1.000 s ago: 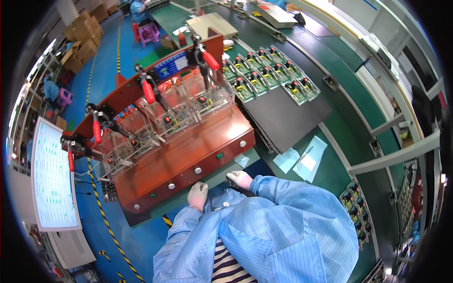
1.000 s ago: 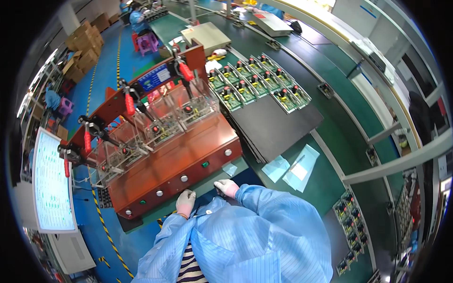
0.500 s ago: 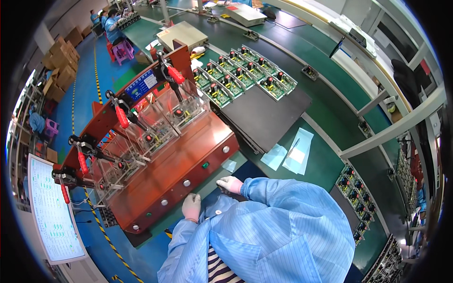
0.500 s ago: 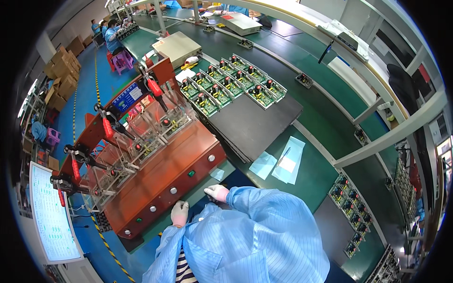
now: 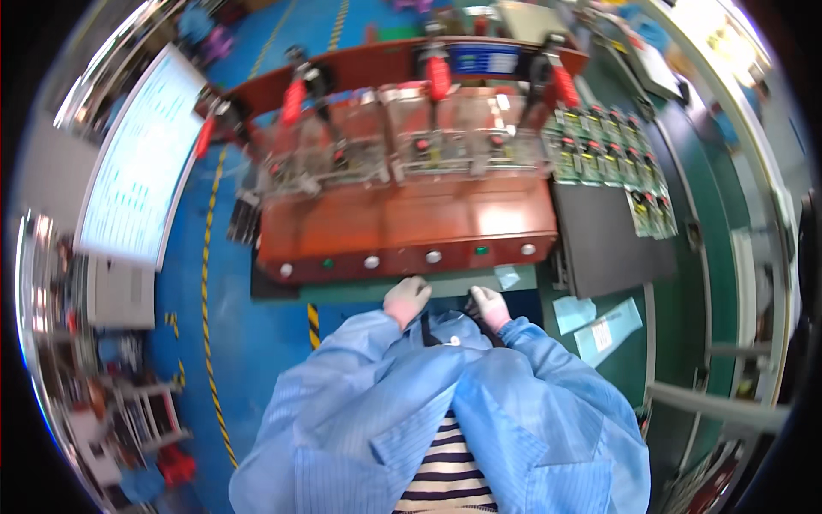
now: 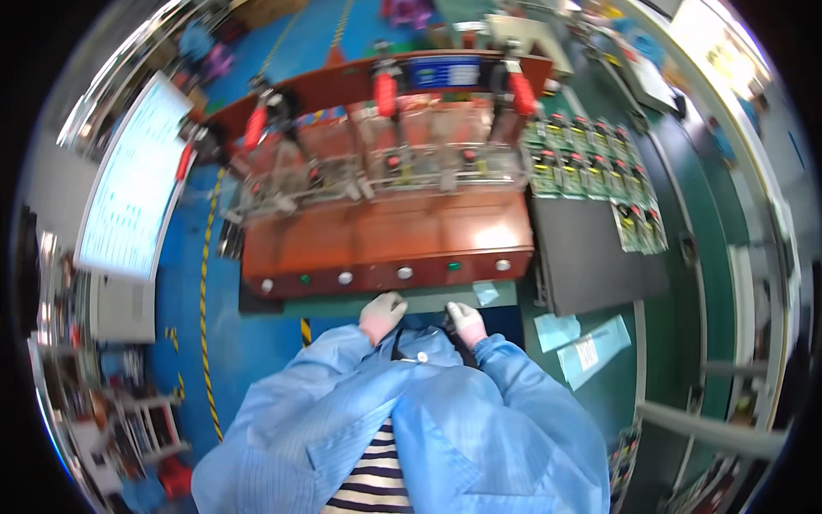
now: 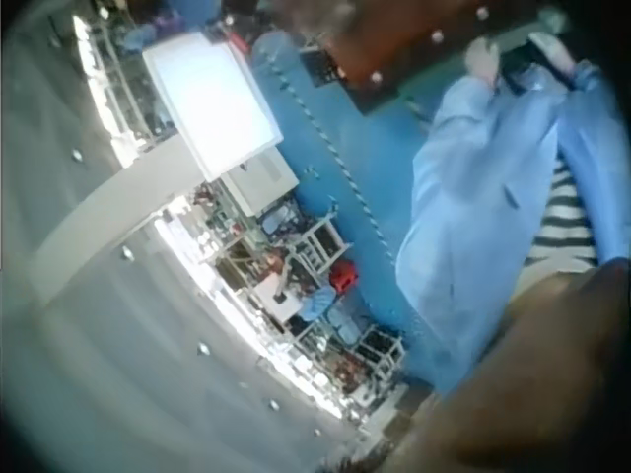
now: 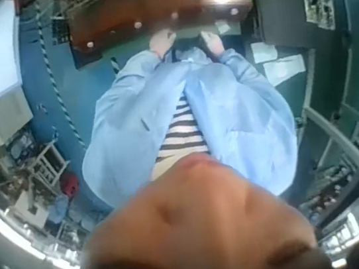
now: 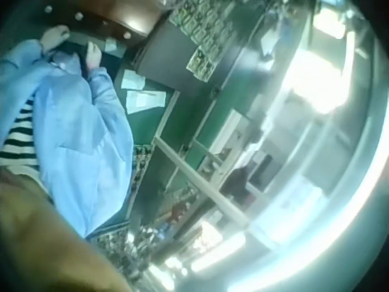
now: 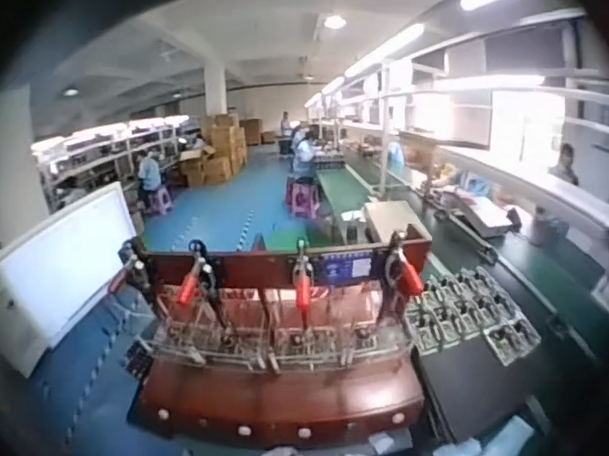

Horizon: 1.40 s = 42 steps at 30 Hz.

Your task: The person removes tested circuit boards from a testing machine fixture, places them on a tray, loads new circuit boards into the fixture, and presses buttons on the machine to start the test.

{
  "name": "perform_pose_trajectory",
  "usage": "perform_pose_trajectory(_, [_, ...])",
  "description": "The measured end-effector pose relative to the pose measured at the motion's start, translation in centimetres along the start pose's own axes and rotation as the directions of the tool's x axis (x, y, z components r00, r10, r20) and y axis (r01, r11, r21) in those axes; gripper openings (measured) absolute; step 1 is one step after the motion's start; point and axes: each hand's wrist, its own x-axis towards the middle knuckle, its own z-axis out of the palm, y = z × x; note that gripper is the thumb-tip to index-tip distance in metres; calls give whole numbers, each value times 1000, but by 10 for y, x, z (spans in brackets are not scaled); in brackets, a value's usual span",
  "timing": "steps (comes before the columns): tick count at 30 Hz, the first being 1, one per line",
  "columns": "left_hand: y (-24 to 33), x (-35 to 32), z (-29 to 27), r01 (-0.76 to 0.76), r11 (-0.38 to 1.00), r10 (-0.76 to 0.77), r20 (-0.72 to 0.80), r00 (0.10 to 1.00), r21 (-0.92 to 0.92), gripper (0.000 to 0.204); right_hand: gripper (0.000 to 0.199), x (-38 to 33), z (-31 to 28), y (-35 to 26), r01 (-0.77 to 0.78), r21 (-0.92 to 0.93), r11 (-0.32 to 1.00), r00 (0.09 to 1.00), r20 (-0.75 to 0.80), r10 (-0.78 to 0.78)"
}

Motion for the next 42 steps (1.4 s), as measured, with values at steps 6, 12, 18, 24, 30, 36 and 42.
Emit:
perform_pose_trajectory(6, [5, -8, 2, -40, 999, 40, -52, 998, 2, 30, 37, 4, -5, 0, -34, -34, 999, 999, -13, 34])
perform_pose_trajectory(12, [3, -12, 6, -33, 999, 31, -129, 991, -12, 26, 41, 3, -6, -1, 27, -50, 998, 1000, 9, -26])
perform_pose_trajectory(18, [4, -11, 6, -11, 1000, 9, -109, 994, -16, 26, 41, 4, -9, 2, 42, -30, 999, 999, 22, -41])
perform_pose_trajectory(24, [3, -8, 7, 1, 1000, -2, -89, 996, -12, 27, 46, 5, -8, 2, 86, -26, 996, 996, 38, -85])
perform_pose_trajectory(30, [2, -7, 7, -6, 1000, 5, -85, 996, -12, 28, 42, 2, -8, 0, 69, -23, 997, 997, 34, -69])
perform_pose_trajectory(36, [2, -8, 6, -9, 1000, 9, -80, 997, -8, 27, 44, 4, -8, 1, 83, -19, 996, 996, 37, -82])
perform_pose_trajectory(42, [3, -8, 5, 4, 1000, -4, -72, 997, -3, 27, 45, 3, -8, 0, 87, -36, 996, 996, 33, -86])
